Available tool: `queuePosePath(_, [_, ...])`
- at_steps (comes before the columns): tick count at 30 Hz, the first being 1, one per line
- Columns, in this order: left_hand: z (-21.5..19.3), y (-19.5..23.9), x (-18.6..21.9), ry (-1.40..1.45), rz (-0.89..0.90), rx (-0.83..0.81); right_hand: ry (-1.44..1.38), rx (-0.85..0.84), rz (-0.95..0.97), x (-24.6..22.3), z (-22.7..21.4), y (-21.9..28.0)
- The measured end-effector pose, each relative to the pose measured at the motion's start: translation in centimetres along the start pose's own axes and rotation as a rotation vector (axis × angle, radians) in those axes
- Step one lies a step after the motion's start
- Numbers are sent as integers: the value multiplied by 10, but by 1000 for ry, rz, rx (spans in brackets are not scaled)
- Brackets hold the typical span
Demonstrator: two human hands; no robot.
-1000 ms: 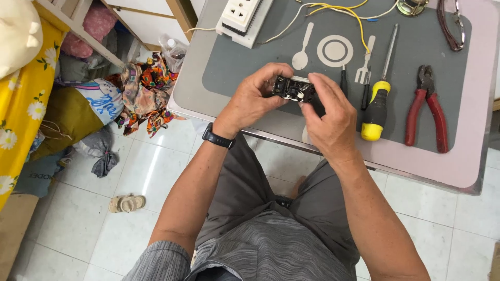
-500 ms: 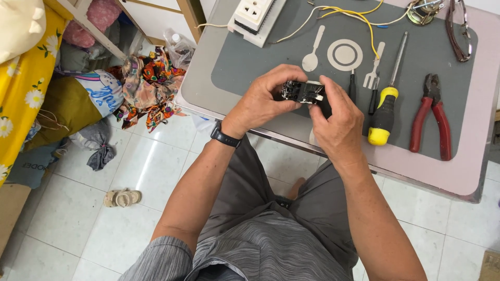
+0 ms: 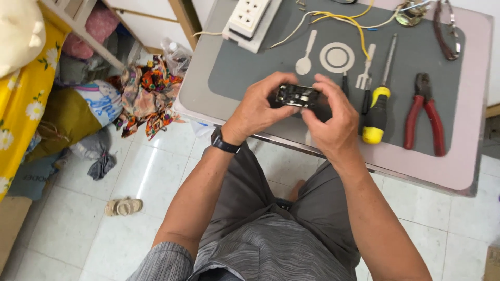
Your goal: The person uses a screwdriver to unscrew and disassemble a small black electronic device on a table. They remove the casing and internal components, then manipulate a small white plastic part with their hands.
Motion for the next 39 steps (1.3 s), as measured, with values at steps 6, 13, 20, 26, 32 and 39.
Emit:
queuePosePath(6, [-4,-2,-28,213,-199,98,-632,139,366,41,29,13])
queuePosePath(13, [-6,-8,-19,389,-265,145,-779,85,552,33,41,3])
queuePosePath(20, [-1,-11,-21,309,-289,-19,-773,34,571,34,37,6])
queuePosePath(26, [-2,-13,-21,272,-293,-36,-830,-14,620,33,38,3])
queuePosePath(32, [3,-14,-2,308,-251,7,-837,-23,649,34,38,1])
queuePosePath(39, [2,-18,-15,301,-238,7,-887,15,637,35,38,2])
Point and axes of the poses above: each hand's wrist, its own y-axis away from the middle knuckle, its own z-axis out of the palm, x = y × z, the point moved 5 cm from there along -y, towards the middle knuckle, and after that the axes turned 5 degrees about y, right-handed, at the moved point
